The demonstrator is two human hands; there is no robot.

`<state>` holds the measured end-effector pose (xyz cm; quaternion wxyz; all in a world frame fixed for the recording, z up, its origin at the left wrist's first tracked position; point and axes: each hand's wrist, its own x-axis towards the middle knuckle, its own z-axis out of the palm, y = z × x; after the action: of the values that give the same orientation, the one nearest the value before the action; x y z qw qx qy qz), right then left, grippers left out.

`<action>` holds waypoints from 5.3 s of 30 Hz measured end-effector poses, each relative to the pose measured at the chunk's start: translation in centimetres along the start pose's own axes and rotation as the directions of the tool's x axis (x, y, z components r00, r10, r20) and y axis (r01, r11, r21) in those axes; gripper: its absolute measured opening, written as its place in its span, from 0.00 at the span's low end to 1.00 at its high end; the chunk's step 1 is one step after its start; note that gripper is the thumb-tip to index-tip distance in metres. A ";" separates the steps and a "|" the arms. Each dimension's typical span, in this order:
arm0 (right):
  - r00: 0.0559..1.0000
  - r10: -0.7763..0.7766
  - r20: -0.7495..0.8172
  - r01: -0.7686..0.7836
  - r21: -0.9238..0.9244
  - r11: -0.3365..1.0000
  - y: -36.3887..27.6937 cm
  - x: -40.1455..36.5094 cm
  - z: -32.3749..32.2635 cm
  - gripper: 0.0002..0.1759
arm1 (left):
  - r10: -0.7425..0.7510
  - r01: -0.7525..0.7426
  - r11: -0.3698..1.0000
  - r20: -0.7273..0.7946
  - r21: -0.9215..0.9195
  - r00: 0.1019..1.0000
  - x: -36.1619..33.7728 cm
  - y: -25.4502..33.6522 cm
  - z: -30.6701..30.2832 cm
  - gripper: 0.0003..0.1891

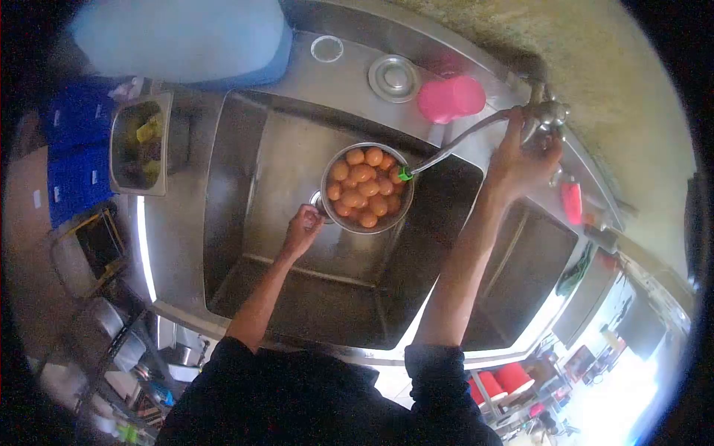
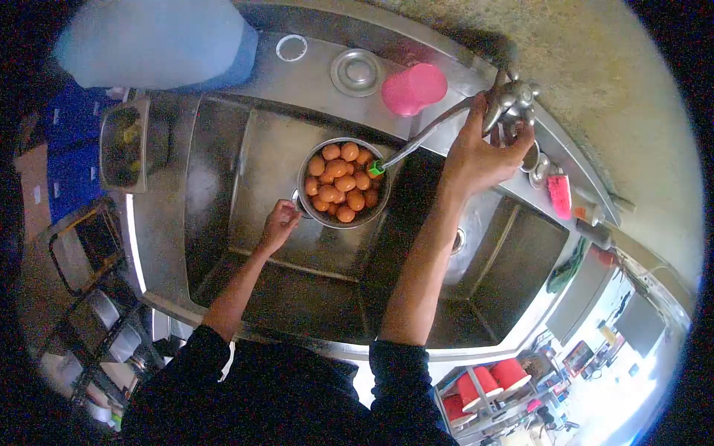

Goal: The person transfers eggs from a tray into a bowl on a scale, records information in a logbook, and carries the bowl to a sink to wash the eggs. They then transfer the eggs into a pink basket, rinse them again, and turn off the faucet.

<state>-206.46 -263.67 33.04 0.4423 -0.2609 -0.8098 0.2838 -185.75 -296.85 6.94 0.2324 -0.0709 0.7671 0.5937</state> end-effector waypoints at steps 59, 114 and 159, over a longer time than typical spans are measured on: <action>0.389 0.370 0.844 -0.352 -0.235 0.906 8.7 -31.7 -18.0 0.09 | -0.118 0.084 0.949 0.096 0.304 0.988 -7.6 10.4 -8.2 0.17; 0.367 0.807 -0.462 -0.911 -0.004 0.412 38.5 -13.0 -112.8 0.08 | -0.098 -0.806 0.589 0.995 0.055 -0.004 -57.8 39.9 90.8 0.12; 0.798 0.526 0.294 -0.541 -0.033 0.840 135.0 53.1 -145.7 0.11 | 0.179 -0.407 0.871 0.594 0.275 0.784 -52.1 45.4 184.6 0.05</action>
<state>-82.46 -99.70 35.26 0.2268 -0.4217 -0.7519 0.4532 -107.03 -118.41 35.27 0.3552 0.2730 0.7706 0.4533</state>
